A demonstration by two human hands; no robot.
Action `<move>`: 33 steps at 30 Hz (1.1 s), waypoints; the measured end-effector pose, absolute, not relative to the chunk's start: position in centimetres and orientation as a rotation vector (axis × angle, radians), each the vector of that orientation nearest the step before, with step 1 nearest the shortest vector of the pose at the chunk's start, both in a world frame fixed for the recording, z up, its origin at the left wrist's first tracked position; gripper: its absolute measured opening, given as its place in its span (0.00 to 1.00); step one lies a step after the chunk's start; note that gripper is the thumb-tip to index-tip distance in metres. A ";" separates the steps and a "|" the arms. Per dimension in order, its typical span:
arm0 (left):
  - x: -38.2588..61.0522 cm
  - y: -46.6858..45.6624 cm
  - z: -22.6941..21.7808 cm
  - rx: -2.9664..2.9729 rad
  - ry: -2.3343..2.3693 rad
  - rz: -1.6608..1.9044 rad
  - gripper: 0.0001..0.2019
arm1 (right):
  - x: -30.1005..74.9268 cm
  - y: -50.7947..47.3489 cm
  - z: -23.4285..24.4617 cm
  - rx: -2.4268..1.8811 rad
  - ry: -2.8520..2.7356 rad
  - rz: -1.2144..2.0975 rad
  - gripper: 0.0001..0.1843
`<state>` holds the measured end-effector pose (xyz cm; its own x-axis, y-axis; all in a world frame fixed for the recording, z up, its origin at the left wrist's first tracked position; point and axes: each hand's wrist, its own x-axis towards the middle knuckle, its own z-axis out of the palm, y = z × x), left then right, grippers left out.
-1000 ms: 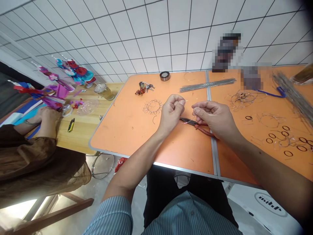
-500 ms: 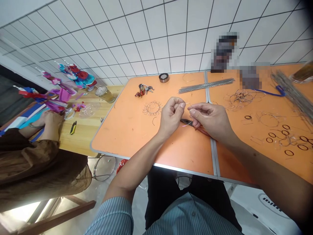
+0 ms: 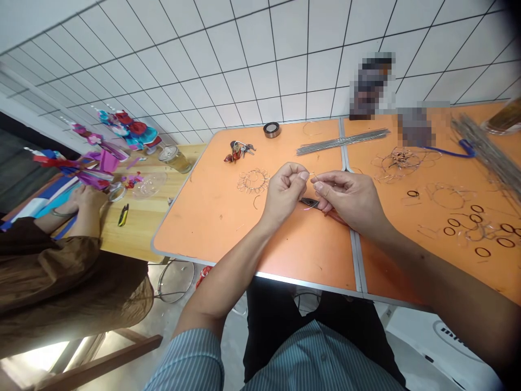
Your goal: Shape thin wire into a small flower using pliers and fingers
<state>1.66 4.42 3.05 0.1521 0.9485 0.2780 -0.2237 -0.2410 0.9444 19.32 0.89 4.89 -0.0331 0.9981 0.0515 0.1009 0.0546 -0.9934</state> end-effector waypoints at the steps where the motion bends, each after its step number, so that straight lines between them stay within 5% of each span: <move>1: 1.7 4.4 3.1 1.317 0.795 1.337 0.28 | 19.3 0.9 4.9 -1.232 -1.334 1.139 0.12; 33: 1.5 4.5 3.3 1.102 0.850 1.175 0.08 | 19.4 1.4 3.8 -1.246 -1.350 1.117 0.13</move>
